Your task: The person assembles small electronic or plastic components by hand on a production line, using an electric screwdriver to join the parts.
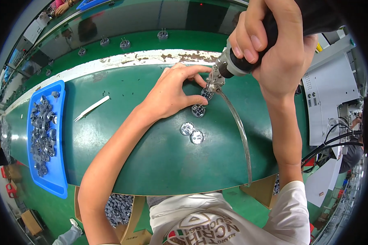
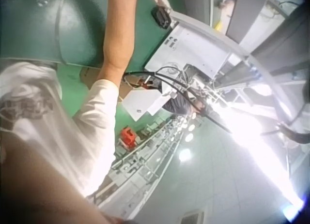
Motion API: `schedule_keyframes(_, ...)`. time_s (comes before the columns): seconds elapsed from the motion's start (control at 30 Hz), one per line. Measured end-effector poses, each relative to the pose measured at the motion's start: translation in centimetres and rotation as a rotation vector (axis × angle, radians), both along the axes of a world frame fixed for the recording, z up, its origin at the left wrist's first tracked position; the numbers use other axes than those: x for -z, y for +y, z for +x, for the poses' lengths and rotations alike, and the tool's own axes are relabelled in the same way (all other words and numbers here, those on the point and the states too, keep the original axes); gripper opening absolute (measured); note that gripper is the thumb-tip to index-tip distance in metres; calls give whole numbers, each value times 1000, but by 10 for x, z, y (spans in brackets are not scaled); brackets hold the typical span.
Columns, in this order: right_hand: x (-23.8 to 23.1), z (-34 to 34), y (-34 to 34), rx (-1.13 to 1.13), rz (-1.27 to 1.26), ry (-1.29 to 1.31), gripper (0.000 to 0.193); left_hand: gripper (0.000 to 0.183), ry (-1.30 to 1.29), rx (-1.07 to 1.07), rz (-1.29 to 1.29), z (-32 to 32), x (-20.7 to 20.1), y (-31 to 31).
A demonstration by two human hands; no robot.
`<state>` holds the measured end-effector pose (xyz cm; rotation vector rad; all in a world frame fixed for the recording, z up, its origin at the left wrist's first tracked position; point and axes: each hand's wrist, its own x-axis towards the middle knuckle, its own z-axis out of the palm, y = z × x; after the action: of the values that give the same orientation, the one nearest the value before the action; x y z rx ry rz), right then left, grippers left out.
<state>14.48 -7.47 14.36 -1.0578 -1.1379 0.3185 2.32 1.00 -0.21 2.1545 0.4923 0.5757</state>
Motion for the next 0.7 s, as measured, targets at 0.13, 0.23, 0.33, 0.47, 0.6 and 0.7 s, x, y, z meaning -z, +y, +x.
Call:
schedule_keyframes(0.13, 2, -1, 3, 2, -4, 3, 35, 71, -17, 9, -29, 0, 1, 0)
schedule_keyframes(0.23, 4, -3, 4, -3, -11, 17, 35, 66, -38, 1, -61, -1, 1, -1)
schedule_keyframes(0.33, 5, -5, 6, 0, -16, 13, 35, 66, -48, 8, -45, -1, 2, 0)
schedule_keyframes(0.47, 9, -1, 5, -1, -20, -23, 39, 66, -76, 2, -49, -1, 3, 0)
schedule_keyframes(0.6, 7, 2, 11, 7, -15, -36, 41, 71, -35, 23, -13, 0, 1, 0)
schedule_keyframes(0.7, 7, 1, 11, 9, -9, -41, 42, 71, -32, 25, -25, 0, 0, 0)
